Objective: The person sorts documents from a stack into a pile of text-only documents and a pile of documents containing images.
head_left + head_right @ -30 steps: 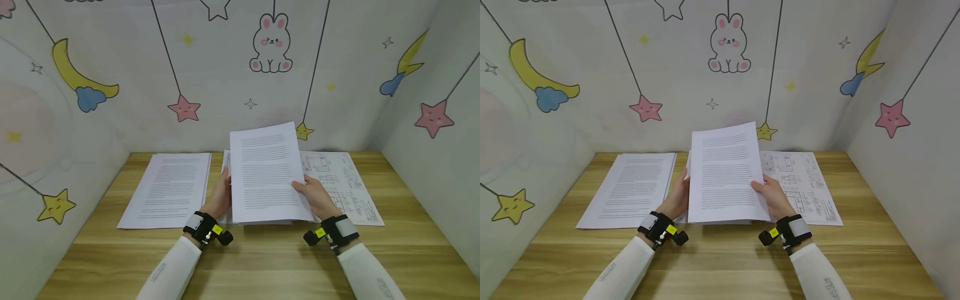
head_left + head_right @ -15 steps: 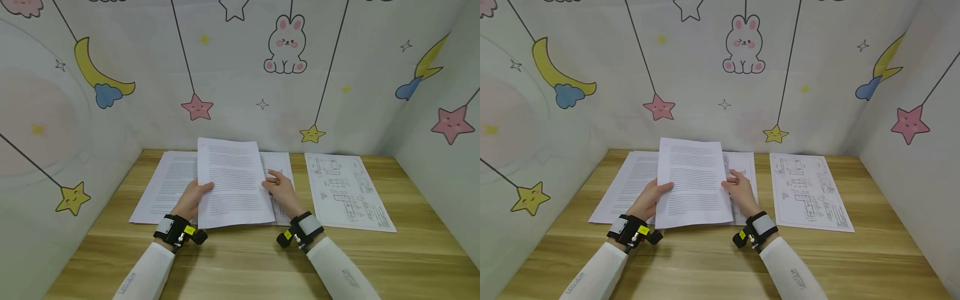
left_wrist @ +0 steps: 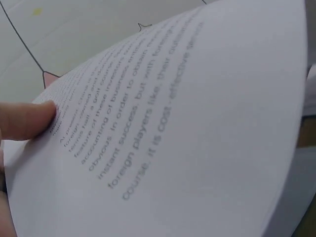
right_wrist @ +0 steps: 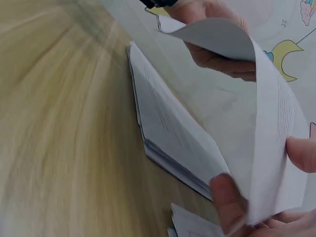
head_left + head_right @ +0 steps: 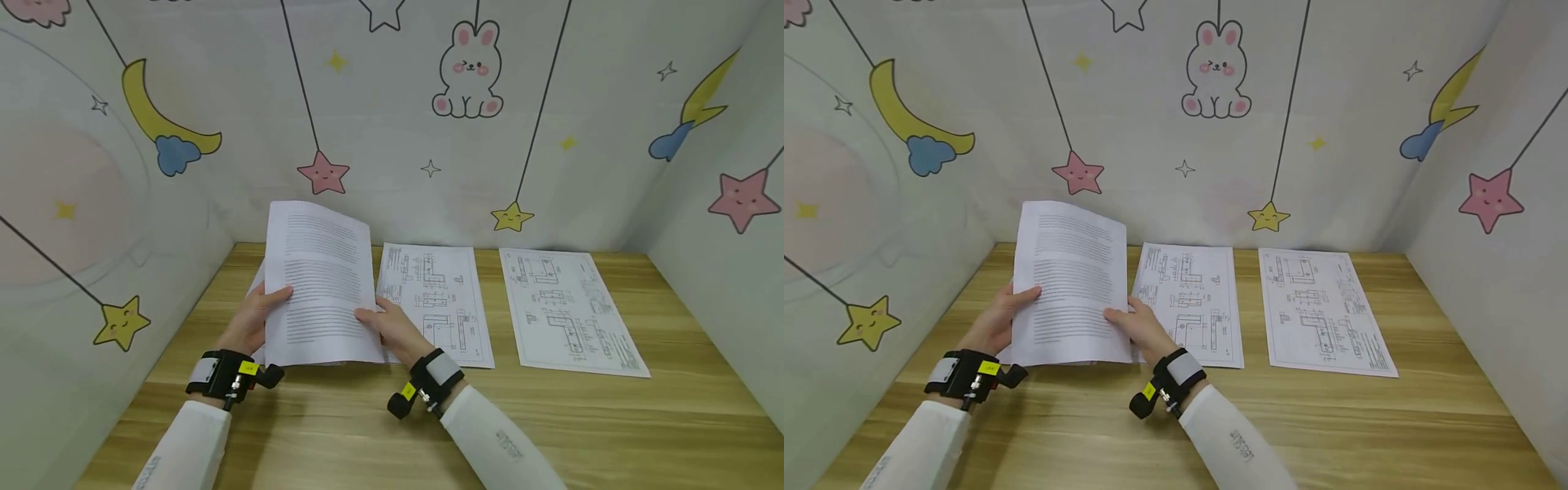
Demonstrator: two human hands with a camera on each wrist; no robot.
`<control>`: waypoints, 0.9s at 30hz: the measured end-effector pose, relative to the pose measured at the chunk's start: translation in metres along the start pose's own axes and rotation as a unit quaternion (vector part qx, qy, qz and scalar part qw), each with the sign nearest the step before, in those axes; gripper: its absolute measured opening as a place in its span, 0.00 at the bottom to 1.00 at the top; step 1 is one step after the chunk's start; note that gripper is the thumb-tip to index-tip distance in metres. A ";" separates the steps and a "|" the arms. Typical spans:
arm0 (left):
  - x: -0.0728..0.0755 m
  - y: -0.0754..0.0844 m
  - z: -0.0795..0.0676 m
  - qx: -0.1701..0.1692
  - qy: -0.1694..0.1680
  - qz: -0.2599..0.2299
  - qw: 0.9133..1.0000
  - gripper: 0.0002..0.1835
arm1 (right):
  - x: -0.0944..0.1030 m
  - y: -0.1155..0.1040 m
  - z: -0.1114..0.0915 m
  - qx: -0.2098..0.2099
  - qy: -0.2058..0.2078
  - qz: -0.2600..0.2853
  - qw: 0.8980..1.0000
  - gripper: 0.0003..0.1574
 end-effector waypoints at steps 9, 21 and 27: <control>0.057 -0.018 0.005 0.127 0.100 0.238 0.958 0.32 | -0.016 0.016 0.018 0.045 0.097 -0.083 0.991 0.43; 0.081 -0.015 0.018 0.114 0.199 0.466 0.855 0.38 | -0.040 0.006 0.015 0.098 0.083 -0.236 0.963 0.05; 0.064 0.000 0.013 0.102 0.219 0.518 0.820 0.35 | -0.030 0.003 0.004 0.088 0.035 -0.223 0.970 0.19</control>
Point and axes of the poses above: each hand's wrist, its own z-axis towards the middle knuckle, its own x-axis out of the back of the hand, y = z × x, the point moved 5 cm from there along z, towards the middle knuckle, and after that the axes turned 3 degrees about z, right-handed, at the moved point
